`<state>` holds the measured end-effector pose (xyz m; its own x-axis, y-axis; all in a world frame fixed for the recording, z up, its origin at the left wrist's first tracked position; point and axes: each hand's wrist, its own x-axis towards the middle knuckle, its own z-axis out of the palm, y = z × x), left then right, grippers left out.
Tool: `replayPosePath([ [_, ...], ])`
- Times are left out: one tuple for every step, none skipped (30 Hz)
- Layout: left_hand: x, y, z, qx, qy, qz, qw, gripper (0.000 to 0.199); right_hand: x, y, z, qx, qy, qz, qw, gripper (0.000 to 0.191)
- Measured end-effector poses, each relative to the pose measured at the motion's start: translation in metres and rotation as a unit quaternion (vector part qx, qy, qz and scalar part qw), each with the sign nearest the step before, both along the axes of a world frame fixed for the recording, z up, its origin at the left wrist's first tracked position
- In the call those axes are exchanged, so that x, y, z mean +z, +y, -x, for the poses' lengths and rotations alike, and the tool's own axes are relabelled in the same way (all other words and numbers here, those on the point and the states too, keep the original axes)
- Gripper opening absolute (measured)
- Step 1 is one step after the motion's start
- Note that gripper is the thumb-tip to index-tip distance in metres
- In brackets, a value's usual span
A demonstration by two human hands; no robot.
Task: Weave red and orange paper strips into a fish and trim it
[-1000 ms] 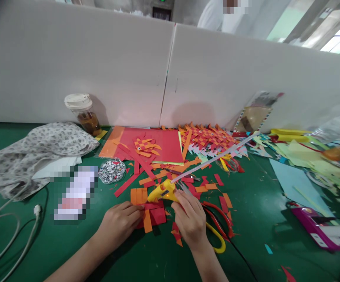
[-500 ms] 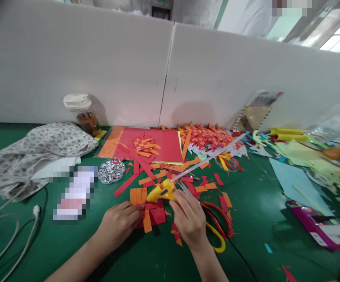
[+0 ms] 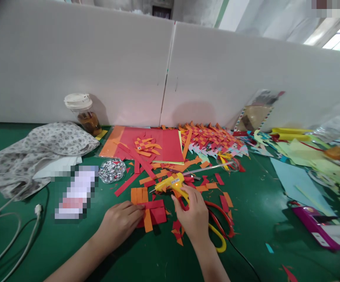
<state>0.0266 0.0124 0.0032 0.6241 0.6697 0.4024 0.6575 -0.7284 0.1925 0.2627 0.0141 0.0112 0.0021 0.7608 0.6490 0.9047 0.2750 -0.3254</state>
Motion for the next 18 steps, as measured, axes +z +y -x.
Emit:
replayPosePath([
  [0.0, 0.0, 0.0, -0.001, 0.001, -0.001, 1.0, 0.015, 0.0, 0.0, 0.0, -0.003, 0.009, 0.011, 1.0, 0.027],
  [0.0, 0.0, 0.0, 0.0, 0.001, -0.003, 1.0, 0.015, 0.001, -0.001, 0.0, -0.002, 0.017, 0.017, 1.0, 0.027],
  [0.0, 0.001, 0.0, 0.0, 0.001, -0.004, 1.0, 0.016, 0.002, -0.002, 0.0, 0.003, 0.022, 0.017, 1.0, 0.025],
  [0.0, 0.001, 0.0, 0.001, 0.001, -0.005, 1.0, 0.016, 0.003, -0.003, 0.0, 0.012, 0.025, 0.013, 1.0, 0.023],
  [0.0, 0.001, 0.0, 0.001, 0.001, -0.005, 1.0, 0.016, 0.004, -0.004, 0.0, 0.025, 0.024, 0.007, 0.999, 0.021],
  [0.0, 0.001, 0.001, 0.001, 0.0, -0.007, 1.0, 0.016, 0.005, -0.004, 0.001, 0.037, 0.02, 0.0, 0.999, 0.019],
  [0.0, 0.001, 0.001, 0.002, -0.002, -0.007, 1.0, 0.015, 0.006, -0.005, 0.001, 0.049, 0.013, -0.004, 0.999, 0.018],
  [0.0, 0.001, 0.001, 0.002, -0.003, -0.007, 1.0, 0.014, 0.006, -0.006, 0.002, 0.058, 0.003, -0.005, 0.998, 0.019],
  [-0.001, 0.001, 0.001, 0.002, -0.003, -0.005, 1.0, 0.014, 0.006, -0.006, 0.002, 0.065, -0.008, -0.006, 0.998, 0.019],
  [-0.001, 0.0, 0.001, 0.002, -0.004, -0.004, 1.0, 0.013, 0.006, -0.006, 0.002, 0.07, -0.019, -0.005, 0.997, 0.019],
  [-0.001, 0.0, 0.001, 0.002, -0.003, -0.002, 1.0, 0.013, 0.005, -0.006, 0.003, 0.073, -0.03, -0.004, 0.997, 0.019],
  [-0.001, 0.0, 0.001, 0.002, -0.001, 0.0, 1.0, 0.014, 0.004, -0.006, 0.003, 0.075, -0.038, -0.002, 0.996, 0.018],
  [0.0, 0.0, 0.001, 0.002, 0.001, 0.0, 1.0, 0.014, 0.002, -0.006, 0.003, 0.076, -0.046, 0.001, 0.996, 0.018],
  [0.0, 0.0, 0.001, 0.001, 0.003, -0.001, 1.0, 0.015, 0.001, -0.005, 0.002, 0.076, -0.051, 0.005, 0.996, 0.017],
  [0.0, 0.0, 0.001, 0.001, 0.004, -0.002, 1.0, 0.016, -0.001, -0.005, 0.002, 0.074, -0.055, 0.011, 0.996, 0.017],
  [0.0, 0.0, 0.001, 0.002, 0.004, -0.004, 1.0, 0.017, -0.002, -0.005, 0.002, 0.071, -0.057, 0.017, 0.996, 0.018],
  [0.0, 0.0, 0.001, 0.002, 0.002, -0.005, 1.0, 0.018, -0.003, -0.005, 0.002, 0.068, -0.057, 0.023, 0.996, 0.019],
  [0.001, 0.0, 0.0, 0.004, -0.001, -0.007, 1.0, 0.019, -0.004, -0.004, 0.001, 0.065, -0.056, 0.029, 0.996, 0.02],
])
